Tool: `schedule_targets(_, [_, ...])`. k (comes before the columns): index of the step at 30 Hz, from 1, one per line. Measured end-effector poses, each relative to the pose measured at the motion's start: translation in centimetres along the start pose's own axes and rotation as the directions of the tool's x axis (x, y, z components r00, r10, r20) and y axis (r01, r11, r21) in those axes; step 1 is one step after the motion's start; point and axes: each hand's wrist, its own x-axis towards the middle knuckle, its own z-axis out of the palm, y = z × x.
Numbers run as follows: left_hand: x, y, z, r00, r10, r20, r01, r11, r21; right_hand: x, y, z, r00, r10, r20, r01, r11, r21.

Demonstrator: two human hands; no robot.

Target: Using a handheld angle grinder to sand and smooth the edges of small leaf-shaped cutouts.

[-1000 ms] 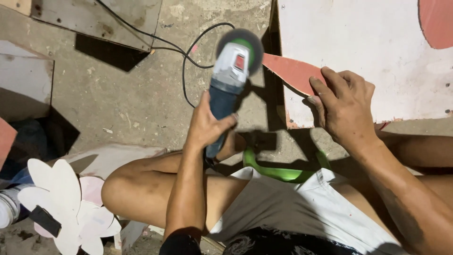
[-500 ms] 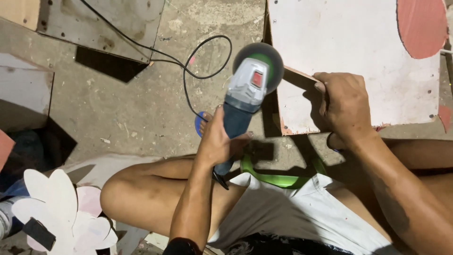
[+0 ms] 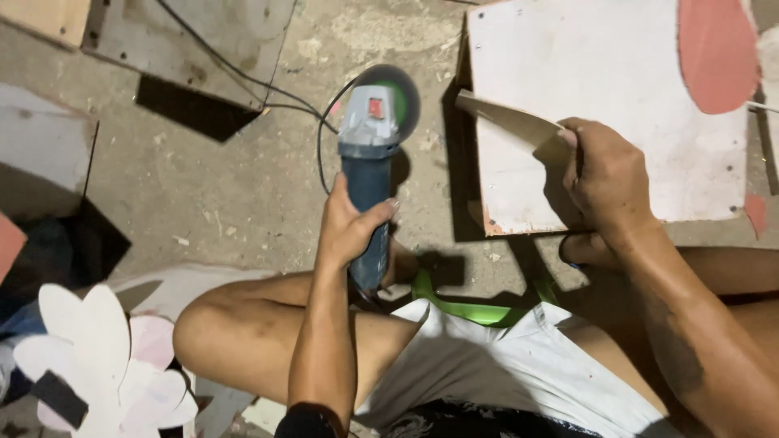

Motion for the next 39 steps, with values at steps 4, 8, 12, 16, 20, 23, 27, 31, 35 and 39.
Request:
schedule_targets(4, [-2.0, 1.0, 0.2, 0.999, 0.033, -0.028, -0.029, 0.992, 0.12, 0.7, -1.3, -0.8, 0.949, 0.302, 0.095, -0.317, 0.908, 0.274])
schedule_targets(8, [-3.3, 2.6, 1.0, 0.998, 0.065, -0.002, -0.064, 0.992, 0.112, 0.4, -2.2, 0.9, 0.922, 0.366, 0.122, -0.376, 0.924, 0.066])
schedule_targets(12, [-3.6, 3.8, 1.8, 0.998, -0.055, 0.042, 0.042, 0.964, 0.263, 0.6, -2.6, 0.8, 0.911, 0.357, 0.208, -0.374, 0.926, 0.047])
schedule_targets(16, [-3.3, 3.4, 3.0, 0.99, -0.085, 0.113, 0.032, 0.915, 0.402, -0.3, -2.7, 1.3, 0.952, 0.275, 0.133, -0.28, 0.96, 0.019])
schedule_targets(20, [-2.5, 4.7, 3.8, 0.967, -0.223, 0.121, 0.145, 0.876, 0.46, -1.3, -1.7, 2.2, 0.977, 0.196, 0.084, -0.196, 0.981, -0.016])
schedule_targets(23, [-2.4, 4.6, 3.6, 0.963, -0.229, 0.141, 0.138, 0.871, 0.472, -1.4, -1.8, 2.2, 0.978, 0.194, 0.083, -0.191, 0.981, -0.046])
schedule_targets(27, [-2.1, 3.4, 2.1, 0.988, -0.11, 0.112, 0.062, 0.927, 0.369, -1.6, -1.7, 2.2, 0.973, 0.205, 0.102, -0.203, 0.979, -0.03])
schedule_targets(31, [-2.1, 4.0, 0.7, 0.993, -0.119, 0.001, 0.114, 0.956, 0.269, -1.7, -1.1, 2.5, 0.982, 0.17, 0.078, -0.167, 0.985, -0.047])
schedule_targets(35, [-2.6, 4.0, 0.2, 0.996, -0.082, -0.018, 0.084, 0.954, 0.289, -0.3, -2.6, 0.2, 0.989, 0.146, 0.028, -0.14, 0.979, -0.149])
schedule_targets(39, [-4.1, 6.4, 1.5, 0.997, -0.069, 0.035, 0.056, 0.96, 0.274, -1.3, -3.3, -1.2, 0.954, 0.285, 0.093, -0.274, 0.955, -0.113])
